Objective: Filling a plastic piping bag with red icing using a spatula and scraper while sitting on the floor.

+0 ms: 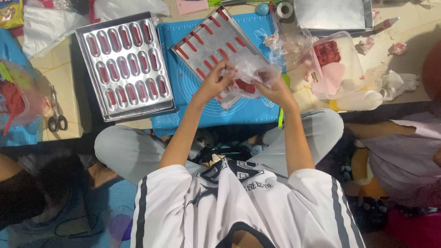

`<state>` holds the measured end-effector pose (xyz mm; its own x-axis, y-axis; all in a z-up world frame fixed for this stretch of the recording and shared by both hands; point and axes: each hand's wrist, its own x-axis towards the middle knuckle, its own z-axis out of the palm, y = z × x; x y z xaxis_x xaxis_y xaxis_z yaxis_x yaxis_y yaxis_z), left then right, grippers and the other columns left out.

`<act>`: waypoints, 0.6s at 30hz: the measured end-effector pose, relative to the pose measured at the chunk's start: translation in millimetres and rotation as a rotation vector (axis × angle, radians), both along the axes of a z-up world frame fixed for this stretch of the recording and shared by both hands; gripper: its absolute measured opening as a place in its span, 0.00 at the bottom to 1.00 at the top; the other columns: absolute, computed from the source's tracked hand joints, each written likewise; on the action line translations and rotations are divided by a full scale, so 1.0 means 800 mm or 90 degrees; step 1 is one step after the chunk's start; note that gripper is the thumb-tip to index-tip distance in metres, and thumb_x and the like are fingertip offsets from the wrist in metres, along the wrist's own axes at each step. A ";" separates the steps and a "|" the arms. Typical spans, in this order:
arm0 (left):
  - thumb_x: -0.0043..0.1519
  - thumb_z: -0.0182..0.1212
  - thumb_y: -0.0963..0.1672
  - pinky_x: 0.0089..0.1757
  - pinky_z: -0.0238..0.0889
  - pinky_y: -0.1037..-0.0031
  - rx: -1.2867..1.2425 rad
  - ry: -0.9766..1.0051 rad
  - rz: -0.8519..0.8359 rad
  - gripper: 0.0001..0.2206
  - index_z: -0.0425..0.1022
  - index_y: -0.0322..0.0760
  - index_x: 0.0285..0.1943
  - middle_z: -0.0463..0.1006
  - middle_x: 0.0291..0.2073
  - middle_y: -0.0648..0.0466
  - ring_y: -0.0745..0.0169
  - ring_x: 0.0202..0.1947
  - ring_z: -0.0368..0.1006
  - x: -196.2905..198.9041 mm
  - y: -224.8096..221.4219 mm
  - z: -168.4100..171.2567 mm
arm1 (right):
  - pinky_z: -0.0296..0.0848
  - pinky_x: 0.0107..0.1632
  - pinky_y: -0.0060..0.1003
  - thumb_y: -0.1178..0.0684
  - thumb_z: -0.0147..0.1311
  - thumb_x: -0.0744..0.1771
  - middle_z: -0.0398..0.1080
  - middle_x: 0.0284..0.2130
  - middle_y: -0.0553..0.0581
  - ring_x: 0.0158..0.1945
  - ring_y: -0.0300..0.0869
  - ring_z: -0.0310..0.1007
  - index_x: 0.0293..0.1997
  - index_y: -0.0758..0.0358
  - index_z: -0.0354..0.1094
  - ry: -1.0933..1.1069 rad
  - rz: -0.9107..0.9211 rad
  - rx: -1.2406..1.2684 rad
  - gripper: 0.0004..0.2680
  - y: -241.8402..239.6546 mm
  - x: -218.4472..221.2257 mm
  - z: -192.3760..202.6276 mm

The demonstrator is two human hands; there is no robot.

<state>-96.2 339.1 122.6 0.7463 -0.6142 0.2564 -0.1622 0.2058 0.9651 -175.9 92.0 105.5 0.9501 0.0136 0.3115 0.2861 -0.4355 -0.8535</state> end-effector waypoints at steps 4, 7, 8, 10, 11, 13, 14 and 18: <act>0.71 0.52 0.41 0.44 0.74 0.70 0.029 0.088 -0.025 0.09 0.66 0.46 0.59 0.66 0.46 0.57 0.70 0.42 0.71 0.030 0.005 0.025 | 0.74 0.51 0.31 0.62 0.65 0.62 0.61 0.43 0.53 0.46 0.39 0.71 0.58 0.71 0.61 0.067 0.093 0.356 0.20 -0.034 0.029 0.001; 0.70 0.49 0.40 0.45 0.77 0.70 -0.017 0.111 -0.065 0.09 0.64 0.43 0.57 0.65 0.44 0.57 0.67 0.42 0.76 0.030 -0.006 0.040 | 0.67 0.33 0.30 0.47 0.63 0.62 0.62 0.37 0.60 0.34 0.42 0.68 0.53 0.73 0.59 0.007 0.136 0.386 0.22 -0.031 0.035 0.035; 0.69 0.50 0.38 0.42 0.75 0.72 -0.021 0.080 -0.046 0.09 0.62 0.39 0.56 0.67 0.44 0.55 0.66 0.38 0.77 0.028 -0.010 0.041 | 0.67 0.36 0.31 0.56 0.58 0.65 0.66 0.38 0.60 0.36 0.43 0.68 0.52 0.72 0.65 -0.022 0.045 0.120 0.13 -0.012 0.025 0.074; 0.68 0.51 0.37 0.40 0.74 0.75 -0.024 0.049 -0.026 0.09 0.60 0.36 0.54 0.70 0.43 0.53 0.65 0.35 0.78 0.021 -0.013 0.043 | 0.66 0.39 0.32 0.65 0.53 0.67 0.70 0.40 0.60 0.38 0.43 0.67 0.50 0.71 0.71 -0.049 -0.041 -0.147 0.08 0.005 0.014 0.110; 0.69 0.52 0.39 0.38 0.73 0.77 -0.048 0.069 -0.052 0.07 0.62 0.38 0.53 0.72 0.40 0.54 0.67 0.35 0.77 0.021 -0.013 0.045 | 0.68 0.31 0.29 0.63 0.56 0.65 0.68 0.41 0.59 0.34 0.40 0.67 0.51 0.68 0.65 0.027 0.003 0.083 0.10 0.001 0.015 0.109; 0.69 0.53 0.41 0.37 0.72 0.79 -0.074 0.090 -0.075 0.05 0.64 0.39 0.52 0.75 0.37 0.55 0.68 0.35 0.77 0.021 -0.013 0.050 | 0.70 0.23 0.27 0.61 0.58 0.63 0.66 0.42 0.57 0.30 0.37 0.67 0.52 0.65 0.60 0.107 0.051 0.310 0.14 -0.004 0.020 0.104; 0.70 0.53 0.43 0.38 0.71 0.80 -0.050 0.085 -0.061 0.06 0.65 0.40 0.53 0.74 0.40 0.56 0.68 0.35 0.76 0.021 -0.013 0.053 | 0.65 0.33 0.25 0.63 0.55 0.65 0.64 0.42 0.53 0.36 0.35 0.64 0.52 0.62 0.60 0.068 0.030 0.281 0.12 -0.006 0.024 0.099; 0.68 0.55 0.41 0.43 0.75 0.76 -0.094 0.104 -0.082 0.09 0.63 0.40 0.54 0.69 0.44 0.58 0.69 0.37 0.74 0.014 -0.011 0.046 | 0.68 0.41 0.31 0.62 0.53 0.69 0.72 0.38 0.60 0.38 0.42 0.68 0.51 0.74 0.72 -0.018 -0.103 -0.061 0.08 -0.011 0.023 0.100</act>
